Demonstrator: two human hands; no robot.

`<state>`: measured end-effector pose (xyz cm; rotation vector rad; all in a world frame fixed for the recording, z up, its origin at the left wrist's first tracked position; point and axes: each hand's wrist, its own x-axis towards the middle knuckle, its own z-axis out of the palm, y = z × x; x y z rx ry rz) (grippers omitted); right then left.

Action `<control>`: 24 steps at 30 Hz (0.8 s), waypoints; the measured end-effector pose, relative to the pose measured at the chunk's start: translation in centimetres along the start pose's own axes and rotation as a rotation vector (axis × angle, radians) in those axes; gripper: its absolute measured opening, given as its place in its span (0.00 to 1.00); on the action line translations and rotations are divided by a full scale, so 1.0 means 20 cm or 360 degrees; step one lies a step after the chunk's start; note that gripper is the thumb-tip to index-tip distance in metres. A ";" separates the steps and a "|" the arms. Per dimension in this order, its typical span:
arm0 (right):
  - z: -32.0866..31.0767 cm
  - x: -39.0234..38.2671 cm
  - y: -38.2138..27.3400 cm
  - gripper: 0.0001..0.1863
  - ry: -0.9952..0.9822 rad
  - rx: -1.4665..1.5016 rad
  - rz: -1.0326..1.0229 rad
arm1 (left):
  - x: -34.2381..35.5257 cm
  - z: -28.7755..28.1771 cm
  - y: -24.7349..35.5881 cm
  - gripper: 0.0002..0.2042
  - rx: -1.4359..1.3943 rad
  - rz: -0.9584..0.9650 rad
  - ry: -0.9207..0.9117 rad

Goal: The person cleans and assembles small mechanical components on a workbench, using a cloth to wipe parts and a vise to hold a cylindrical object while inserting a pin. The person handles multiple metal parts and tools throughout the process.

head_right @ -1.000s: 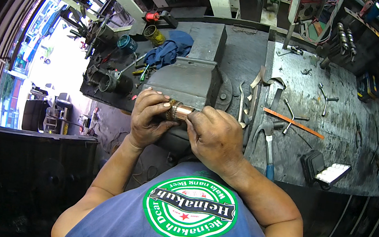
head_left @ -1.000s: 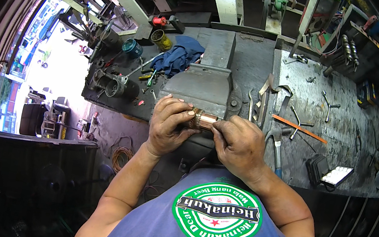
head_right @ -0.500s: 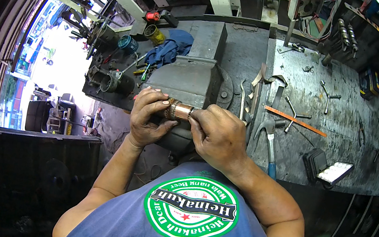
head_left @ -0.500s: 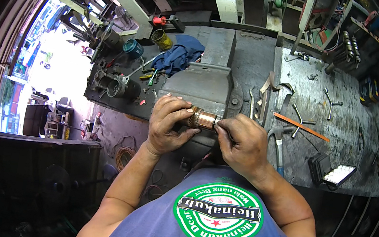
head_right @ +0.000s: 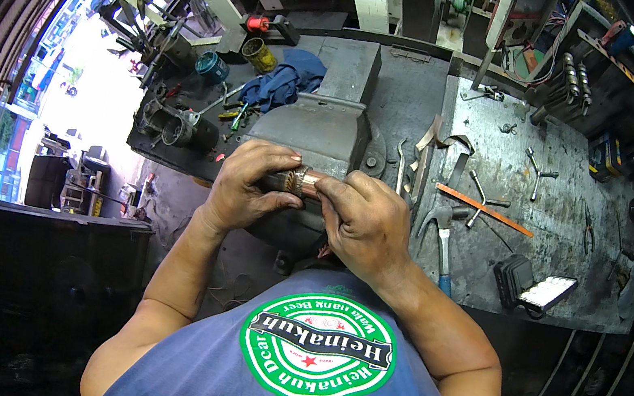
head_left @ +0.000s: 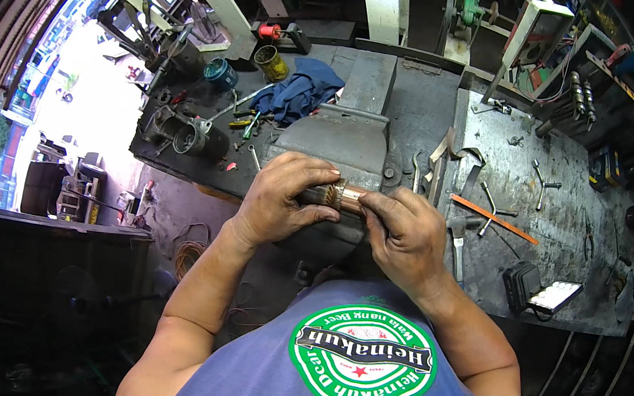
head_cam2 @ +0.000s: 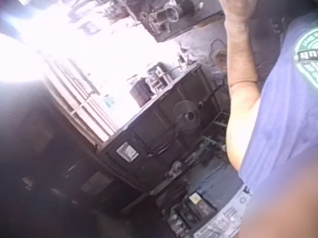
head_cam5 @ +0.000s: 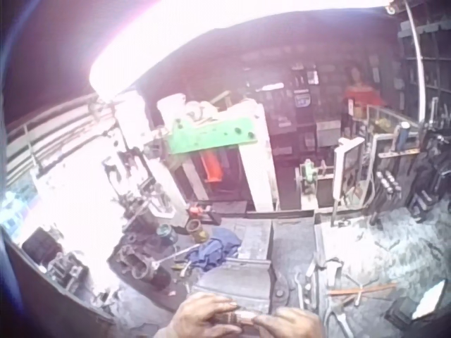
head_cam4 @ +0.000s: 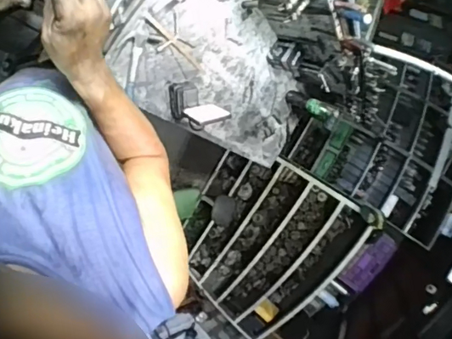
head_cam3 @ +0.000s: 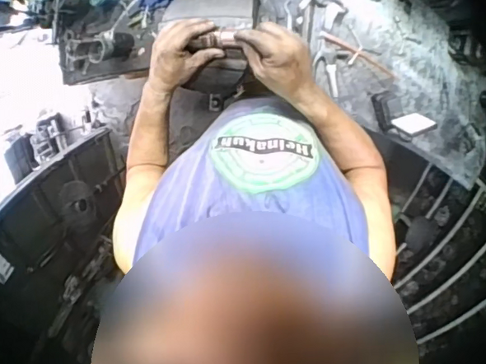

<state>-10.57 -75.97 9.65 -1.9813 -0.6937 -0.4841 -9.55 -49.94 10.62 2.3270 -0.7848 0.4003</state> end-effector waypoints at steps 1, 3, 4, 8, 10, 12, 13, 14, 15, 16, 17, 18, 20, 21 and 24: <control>0.00 0.01 0.00 0.16 -0.0023 0.0020 0.0035 | 0.00 0.00 0.00 0.31 -0.0005 0.0001 -0.0009; 0.00 0.02 -0.01 0.15 -0.0068 0.0043 0.0045 | 0.00 -0.01 0.00 0.32 -0.0023 -0.0020 -0.0036; 0.00 0.02 -0.02 0.15 -0.0112 0.0052 0.0082 | 0.00 -0.01 -0.01 0.32 -0.0035 -0.0031 -0.0038; 0.01 0.02 -0.03 0.14 -0.0153 -0.0014 0.0097 | -0.01 -0.01 -0.01 0.32 -0.0037 -0.0064 -0.0040; 0.02 0.02 -0.03 0.16 -0.0123 -0.0065 0.0087 | -0.01 -0.01 -0.01 0.32 -0.0040 -0.0078 -0.0044; 0.04 0.02 -0.03 0.15 -0.0080 -0.0105 0.0040 | -0.01 -0.02 -0.01 0.32 -0.0058 -0.0092 -0.0052; 0.04 0.02 -0.03 0.15 -0.0058 -0.0109 0.0033 | -0.01 -0.02 -0.02 0.32 -0.0066 -0.0091 -0.0052; 0.05 0.02 -0.03 0.15 -0.0056 -0.0145 0.0016 | -0.01 -0.02 -0.02 0.32 -0.0072 -0.0094 -0.0057; 0.05 0.02 -0.04 0.15 -0.0055 -0.0164 0.0017 | -0.01 -0.02 -0.02 0.32 -0.0078 -0.0097 -0.0063; 0.06 0.02 -0.04 0.15 -0.0075 -0.0171 0.0033 | -0.01 -0.02 -0.02 0.32 -0.0085 -0.0101 -0.0072; 0.06 0.02 -0.04 0.15 -0.0067 -0.0196 0.0020 | 0.00 -0.02 -0.02 0.32 -0.0092 -0.0104 -0.0080; 0.06 0.03 -0.05 0.16 -0.0079 -0.0208 0.0022 | 0.00 -0.02 -0.02 0.32 -0.0096 -0.0113 -0.0090; 0.05 0.04 -0.06 0.16 -0.0098 -0.0227 0.0005 | 0.00 -0.02 -0.03 0.32 -0.0113 -0.0111 -0.0093; 0.05 0.05 -0.06 0.16 -0.0104 -0.0233 -0.0012 | 0.00 -0.02 -0.03 0.31 -0.0119 -0.0113 -0.0098; 0.03 0.07 -0.08 0.16 -0.0188 -0.0320 -0.0163 | 0.00 -0.02 -0.04 0.31 -0.0115 -0.0089 -0.0094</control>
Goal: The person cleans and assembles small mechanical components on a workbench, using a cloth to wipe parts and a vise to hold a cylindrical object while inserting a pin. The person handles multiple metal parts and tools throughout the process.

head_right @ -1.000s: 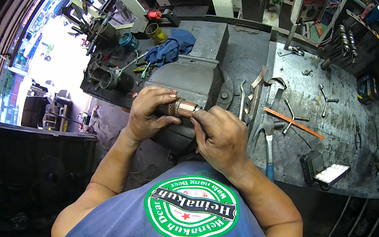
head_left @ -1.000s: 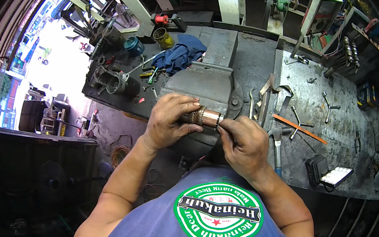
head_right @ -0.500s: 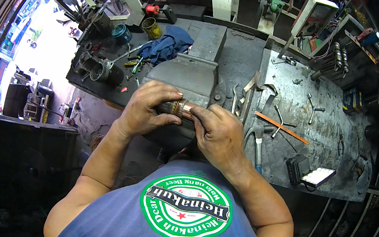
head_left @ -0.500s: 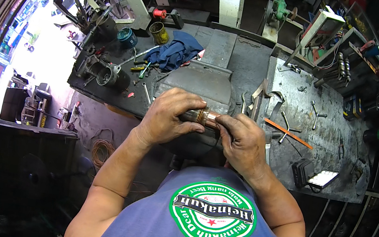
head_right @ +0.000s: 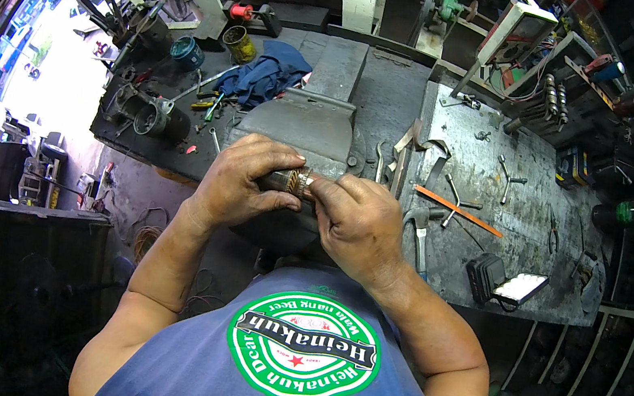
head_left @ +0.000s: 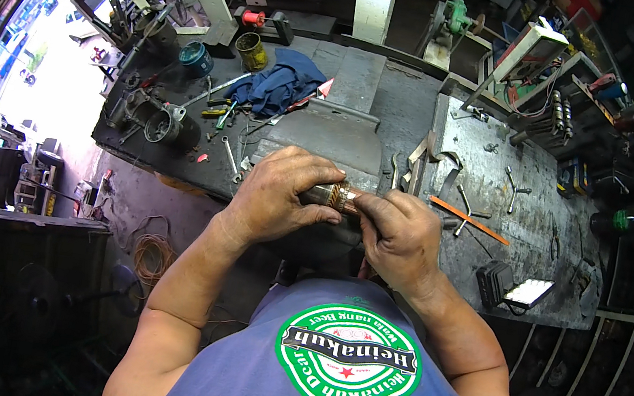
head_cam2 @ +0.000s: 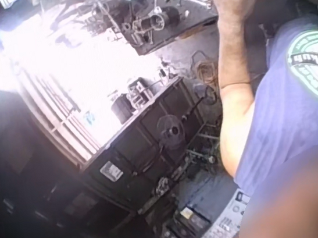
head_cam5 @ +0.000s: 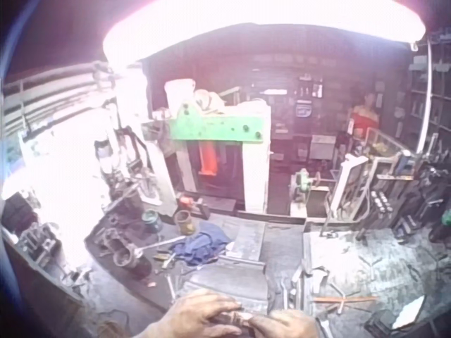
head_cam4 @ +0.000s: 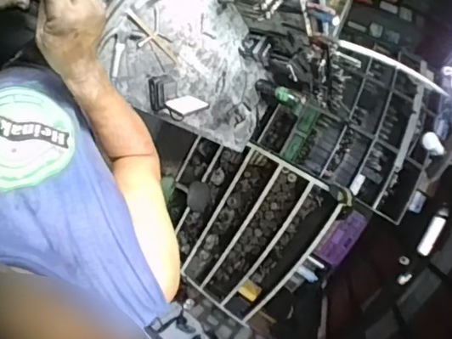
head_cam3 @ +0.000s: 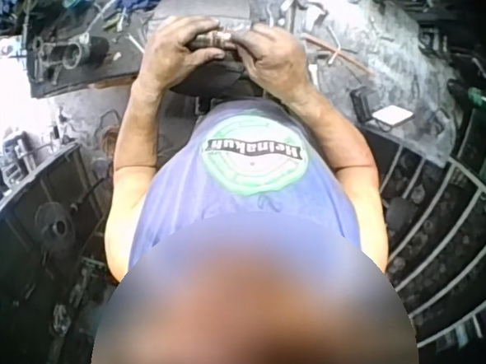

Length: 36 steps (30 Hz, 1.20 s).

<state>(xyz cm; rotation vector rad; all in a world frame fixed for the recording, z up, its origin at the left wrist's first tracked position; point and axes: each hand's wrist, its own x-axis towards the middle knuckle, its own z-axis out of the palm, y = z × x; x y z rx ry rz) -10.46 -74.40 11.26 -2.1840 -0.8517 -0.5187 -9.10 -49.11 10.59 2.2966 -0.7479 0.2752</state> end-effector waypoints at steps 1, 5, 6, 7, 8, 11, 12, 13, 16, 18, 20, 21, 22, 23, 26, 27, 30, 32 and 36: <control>-0.01 0.01 -0.01 0.16 -0.0066 -0.0045 -0.0026 | 0.00 0.00 0.00 0.31 -0.0001 0.0005 0.0001; -0.06 0.06 -0.03 0.13 -0.0310 -0.0211 -0.0132 | 0.00 0.00 -0.01 0.30 0.0007 0.0008 -0.0006; -0.08 0.08 -0.04 0.12 -0.0381 -0.0211 -0.0140 | 0.00 0.00 -0.01 0.30 0.0012 0.0008 -0.0003; -0.10 0.10 -0.04 0.11 -0.0452 -0.0210 -0.0148 | 0.00 0.01 -0.01 0.30 -0.0002 0.0010 0.0002; -0.12 0.12 -0.04 0.10 -0.0489 -0.0204 -0.0164 | 0.00 0.01 -0.01 0.30 -0.0010 0.0004 0.0006; -0.20 0.17 -0.04 0.10 -0.0579 -0.0217 -0.0216 | 0.00 0.00 -0.01 0.30 -0.0019 0.0005 0.0017; -0.23 0.18 -0.04 0.12 -0.0595 -0.0247 -0.0234 | 0.00 0.00 -0.01 0.30 -0.0015 0.0002 0.0018; -0.25 0.18 -0.03 0.14 -0.0597 -0.0278 -0.0249 | 0.00 0.00 -0.01 0.30 -0.0006 0.0013 0.0021; -0.26 0.17 -0.02 0.12 -0.0246 -0.0155 -0.0201 | 0.00 0.00 0.00 0.31 0.0005 0.0007 0.0028; -0.22 0.14 -0.01 0.10 -0.0166 -0.0096 -0.0104 | 0.00 0.00 0.00 0.30 0.0006 0.0004 0.0030; -0.17 0.10 0.00 0.10 -0.0172 -0.0073 0.0004 | 0.00 0.00 0.00 0.30 0.0016 0.0024 0.0043; -0.14 0.08 0.01 0.11 -0.0180 -0.0053 0.0015 | 0.00 0.01 0.00 0.30 0.0021 0.0023 0.0040; -0.12 0.06 0.01 0.10 -0.0211 -0.0053 0.0030 | 0.00 0.01 0.00 0.30 0.0010 0.0020 0.0041; -0.10 0.04 0.01 0.09 -0.0217 -0.0049 0.0044 | 0.00 0.01 0.00 0.30 0.0000 0.0015 0.0037; -0.06 0.02 0.03 0.10 -0.0187 -0.0014 0.0040 | 0.01 0.01 0.00 0.30 0.0008 0.0016 0.0036; -0.05 0.02 0.04 0.11 -0.0175 0.0000 0.0034 | 0.01 0.01 0.00 0.30 0.0018 0.0013 0.0035; -0.04 0.04 0.03 0.10 -0.0192 0.0006 0.0036 | 0.01 0.01 0.00 0.30 0.0008 0.0022 0.0040; -0.05 0.06 0.01 0.09 -0.0241 -0.0033 0.0008 | 0.00 0.01 0.00 0.30 0.0000 0.0026 0.0045; -0.18 0.08 0.00 0.07 -0.0371 -0.0292 -0.0009 | 0.00 0.02 0.01 0.30 -0.0005 -0.0010 0.0043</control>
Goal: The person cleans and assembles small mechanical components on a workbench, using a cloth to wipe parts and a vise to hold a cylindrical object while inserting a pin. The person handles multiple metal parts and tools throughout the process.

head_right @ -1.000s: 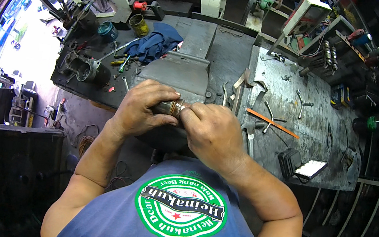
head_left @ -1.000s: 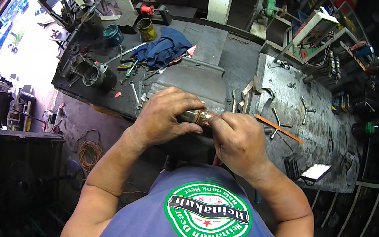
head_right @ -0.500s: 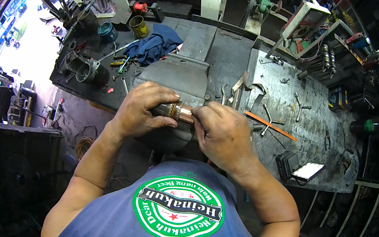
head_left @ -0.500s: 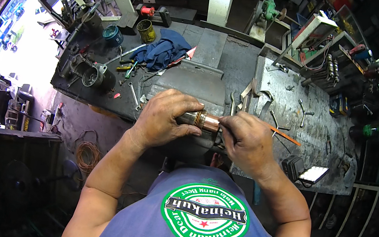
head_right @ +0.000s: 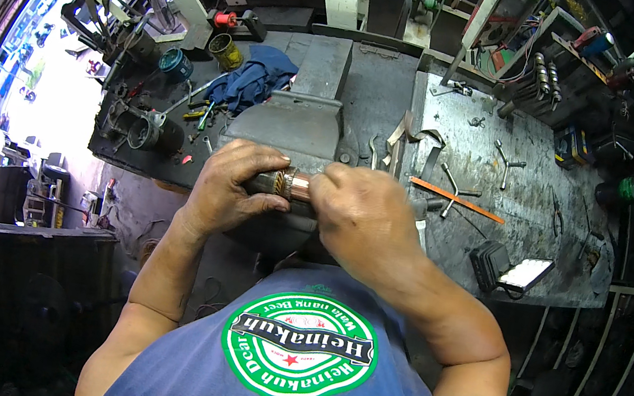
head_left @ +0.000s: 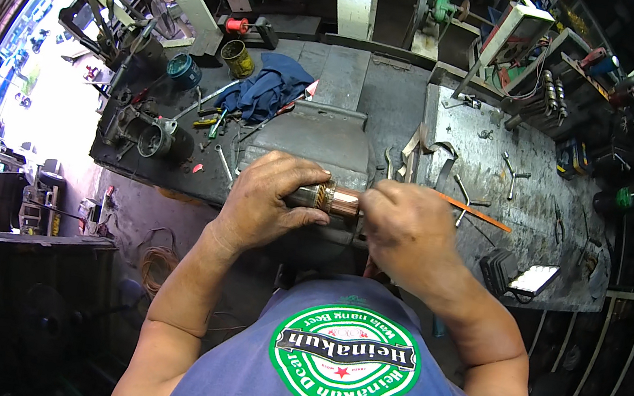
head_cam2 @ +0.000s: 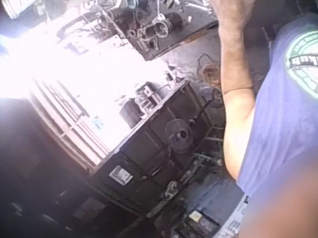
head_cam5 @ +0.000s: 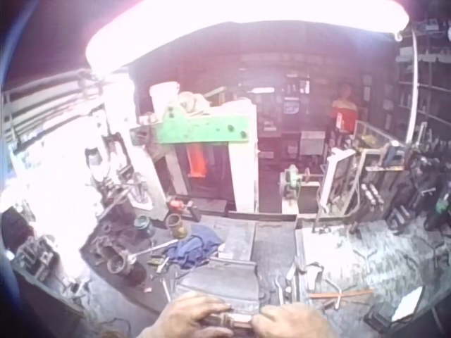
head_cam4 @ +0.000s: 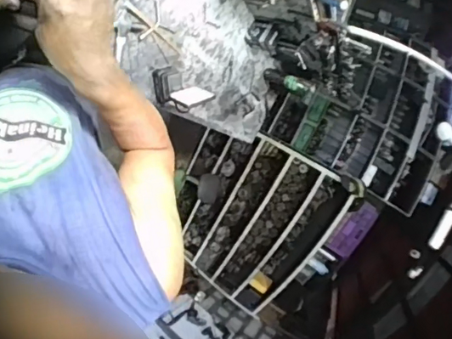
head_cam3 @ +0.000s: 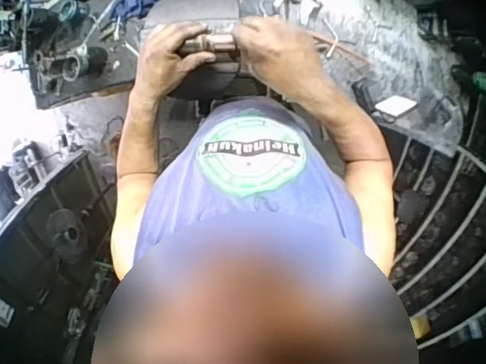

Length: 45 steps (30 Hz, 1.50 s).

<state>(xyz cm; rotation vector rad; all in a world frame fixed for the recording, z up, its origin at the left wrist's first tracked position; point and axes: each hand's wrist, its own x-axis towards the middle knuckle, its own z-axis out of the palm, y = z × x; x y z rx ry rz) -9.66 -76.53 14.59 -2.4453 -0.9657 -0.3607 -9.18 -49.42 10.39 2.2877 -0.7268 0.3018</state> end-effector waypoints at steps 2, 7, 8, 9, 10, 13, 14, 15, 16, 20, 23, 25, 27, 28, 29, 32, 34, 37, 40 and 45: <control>-0.07 -0.02 0.05 0.06 0.0051 -0.0055 0.0105 | 0.00 -0.01 0.00 0.31 0.0016 0.0021 -0.0010; -0.07 -0.15 0.20 0.05 0.0190 0.0215 0.0553 | 0.03 -0.06 0.02 0.36 0.0085 0.0019 -0.0184; -0.04 -0.19 0.23 0.06 0.0160 0.0298 0.0651 | 0.03 -0.07 0.03 0.36 0.0093 -0.0006 -0.0221; 0.00 -0.23 0.26 0.06 0.0199 0.0301 0.0714 | 0.03 -0.07 0.04 0.36 0.0096 -0.0034 -0.0250; 0.04 -0.27 0.30 0.07 0.0240 0.0305 0.0783 | 0.03 -0.08 0.05 0.35 0.0126 -0.0036 -0.0249; 0.14 -0.40 0.45 0.08 0.0232 0.0273 0.1077 | 0.03 -0.08 0.07 0.32 0.0160 -0.0015 -0.0253; 0.17 -0.45 0.51 0.09 0.0197 0.0259 0.1204 | 0.04 -0.08 0.07 0.32 0.0157 -0.0001 -0.0284; 0.19 -0.49 0.55 0.10 0.0225 0.0215 0.1234 | 0.04 -0.07 0.06 0.31 0.0146 0.0000 -0.0285; 0.21 -0.54 0.58 0.10 0.0230 0.0230 0.1232 | 0.04 -0.06 0.07 0.32 0.0213 0.0066 -0.0240; 0.29 -0.68 0.62 0.10 0.0170 0.0308 0.1369 | 0.01 -0.01 0.11 0.35 0.0319 0.0063 -0.0122; 0.33 -0.72 0.59 0.09 0.0178 0.0377 0.1320 | -0.02 -0.01 0.14 0.34 0.0311 -0.0059 -0.0112; 0.36 -0.71 0.58 0.10 0.0142 0.0458 0.1287 | -0.02 -0.01 0.14 0.33 0.0290 -0.0097 -0.0140; 0.37 -0.71 0.57 0.10 0.0128 0.0511 0.1261 | -0.01 -0.01 0.14 0.32 0.0289 -0.0113 -0.0149; 0.37 -0.71 0.56 0.10 0.0121 0.0523 0.1242 | -0.01 -0.01 0.14 0.31 0.0300 -0.0114 -0.0146; 0.38 -0.71 0.56 0.10 0.0114 0.0534 0.1224 | -0.01 0.00 0.14 0.30 0.0309 -0.0114 -0.0143; 0.41 -0.72 0.56 0.09 0.0098 0.0555 0.1202 | -0.01 0.00 0.14 0.30 0.0326 -0.0064 -0.0116; 0.43 -0.72 0.56 0.08 0.0082 0.0562 0.1202 | -0.01 0.01 0.14 0.30 0.0331 -0.0066 -0.0121; 0.46 -0.73 0.56 0.09 0.0049 0.0584 0.1173 | -0.01 0.00 0.13 0.30 0.0335 -0.0072 -0.0124; 0.46 -0.73 0.63 0.10 -0.0041 0.0503 0.1253 | -0.02 -0.01 0.14 0.30 0.0386 -0.0122 -0.0148; 0.42 -0.77 0.99 0.14 0.0148 0.0040 0.1697 | -0.01 0.02 0.14 0.31 0.0345 -0.0129 -0.0104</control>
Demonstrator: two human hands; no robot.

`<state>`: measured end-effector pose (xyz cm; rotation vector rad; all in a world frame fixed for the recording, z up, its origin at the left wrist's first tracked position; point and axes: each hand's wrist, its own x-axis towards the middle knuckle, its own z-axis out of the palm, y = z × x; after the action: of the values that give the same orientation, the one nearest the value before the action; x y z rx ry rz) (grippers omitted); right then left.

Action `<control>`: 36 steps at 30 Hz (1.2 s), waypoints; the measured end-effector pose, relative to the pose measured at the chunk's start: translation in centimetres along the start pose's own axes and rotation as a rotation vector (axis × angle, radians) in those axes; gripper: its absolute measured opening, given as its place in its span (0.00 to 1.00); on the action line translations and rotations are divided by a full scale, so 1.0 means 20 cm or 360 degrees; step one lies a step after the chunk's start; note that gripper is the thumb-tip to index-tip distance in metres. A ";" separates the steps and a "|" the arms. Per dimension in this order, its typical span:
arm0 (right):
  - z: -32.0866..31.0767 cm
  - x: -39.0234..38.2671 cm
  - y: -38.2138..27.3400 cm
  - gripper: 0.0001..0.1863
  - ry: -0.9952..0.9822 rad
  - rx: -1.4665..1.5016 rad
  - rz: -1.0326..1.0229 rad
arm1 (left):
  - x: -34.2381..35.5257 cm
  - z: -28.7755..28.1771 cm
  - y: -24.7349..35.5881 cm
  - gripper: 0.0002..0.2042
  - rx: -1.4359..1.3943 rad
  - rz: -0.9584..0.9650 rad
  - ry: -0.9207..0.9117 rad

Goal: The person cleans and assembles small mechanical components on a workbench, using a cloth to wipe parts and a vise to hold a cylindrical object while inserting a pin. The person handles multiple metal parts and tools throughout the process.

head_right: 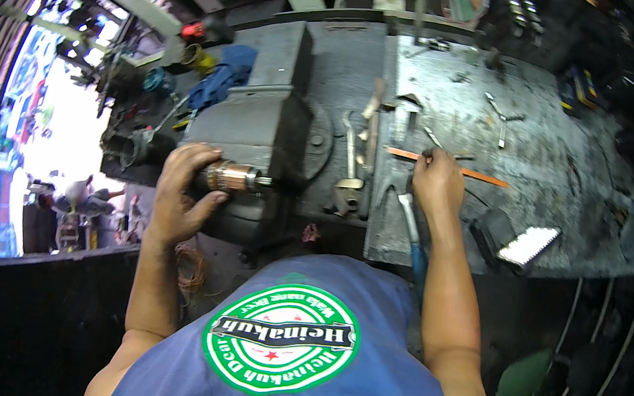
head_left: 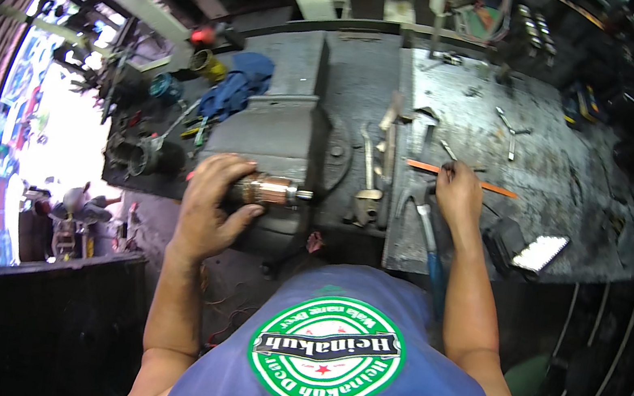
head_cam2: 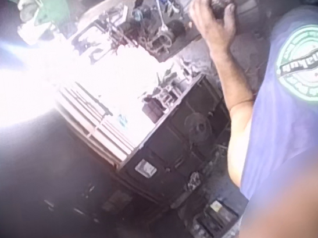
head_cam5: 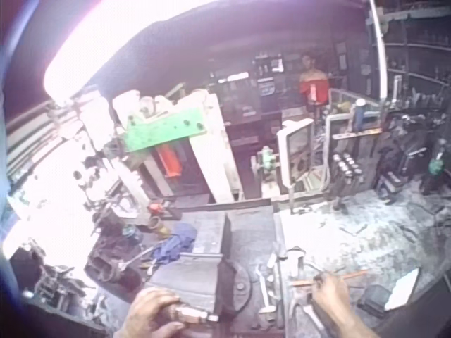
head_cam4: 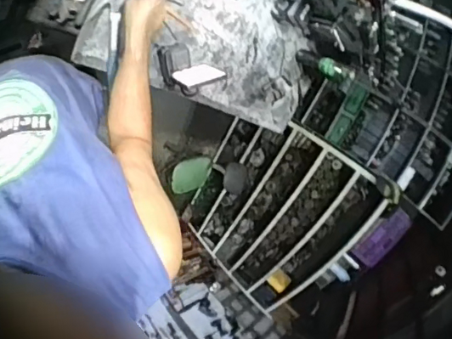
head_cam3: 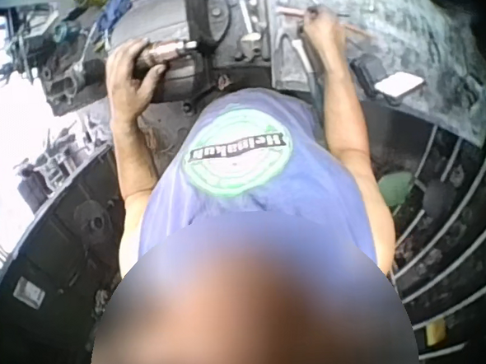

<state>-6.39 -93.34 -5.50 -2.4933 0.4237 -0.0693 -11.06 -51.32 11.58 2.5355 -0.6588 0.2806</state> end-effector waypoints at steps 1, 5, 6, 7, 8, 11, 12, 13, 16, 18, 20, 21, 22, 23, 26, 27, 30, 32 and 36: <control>-0.01 0.08 0.06 0.15 0.0051 -0.0077 0.0018 | 0.00 0.00 0.01 0.31 -0.0004 -0.0003 0.0011; -0.01 0.24 0.25 0.18 0.0237 -0.0392 -0.0042 | 0.00 0.01 0.02 0.31 -0.0059 -0.0003 0.0056; 0.00 0.26 0.28 0.19 0.0301 -0.0420 -0.0205 | 0.00 0.01 0.01 0.31 -0.0031 0.0012 0.0041; 0.01 0.25 0.30 0.19 0.0356 -0.0639 -0.0335 | 0.00 0.01 0.00 0.31 0.0001 0.0012 0.0053; 0.02 0.25 0.30 0.18 0.0421 -0.0828 -0.0449 | -0.01 0.00 -0.01 0.31 0.0061 0.0045 0.0038; 0.07 0.22 0.26 0.16 0.0204 -0.0843 -0.0549 | -0.03 0.00 -0.05 0.32 -0.0038 0.0028 -0.0031; 0.10 0.21 0.24 0.18 0.0168 -0.0800 -0.0579 | -0.04 0.00 -0.06 0.31 -0.0048 0.0025 -0.0024; 0.12 0.22 0.20 0.21 0.0003 -0.0792 -0.0489 | -0.05 0.01 -0.07 0.31 -0.0102 0.0014 0.0016; 0.17 0.23 0.15 0.21 -0.0076 -0.0705 -0.0654 | -0.07 0.02 -0.07 0.31 -0.0114 0.0072 0.0093; 0.19 0.24 0.15 0.19 -0.0192 -0.0729 -0.0715 | -0.08 0.03 -0.07 0.31 -0.0132 0.0082 0.0134; 0.19 0.23 0.17 0.16 -0.0344 -0.0740 -0.0733 | -0.09 0.04 -0.07 0.31 -0.0134 0.0102 0.0153; 0.20 0.23 0.18 0.15 -0.0385 -0.0699 -0.0721 | -0.08 0.04 -0.07 0.31 -0.0124 0.0105 0.0156; 0.20 0.23 0.20 0.14 -0.0369 -0.0727 -0.0714 | -0.08 0.04 -0.07 0.31 -0.0116 0.0115 0.0165; 0.21 0.24 0.21 0.13 -0.0318 -0.0734 -0.0758 | -0.08 0.05 -0.07 0.30 -0.0112 0.0110 0.0168; 0.18 0.28 0.19 0.13 0.0061 -0.0553 -0.1011 | -0.08 0.06 -0.08 0.31 -0.0136 0.0120 0.0197; 0.15 0.30 0.17 0.13 0.0153 -0.0504 -0.1009 | -0.08 0.06 -0.08 0.31 -0.0133 0.0127 0.0210; -0.03 0.33 0.03 0.12 0.0448 0.0156 -0.0970 | -0.08 0.06 -0.09 0.30 -0.0156 0.0124 0.0168; -0.21 0.32 -0.13 0.14 0.0552 0.0552 -0.0946 | -0.08 0.05 -0.08 0.30 -0.0176 0.0128 0.0165; -0.49 0.11 -0.48 0.19 0.0515 0.0718 -0.1137 | -0.07 0.04 -0.08 0.30 -0.0147 0.0136 0.0190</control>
<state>-2.90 -92.11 7.97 -2.0616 -0.3461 -0.7673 -11.47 -49.99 9.69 2.3858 -0.7174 0.4178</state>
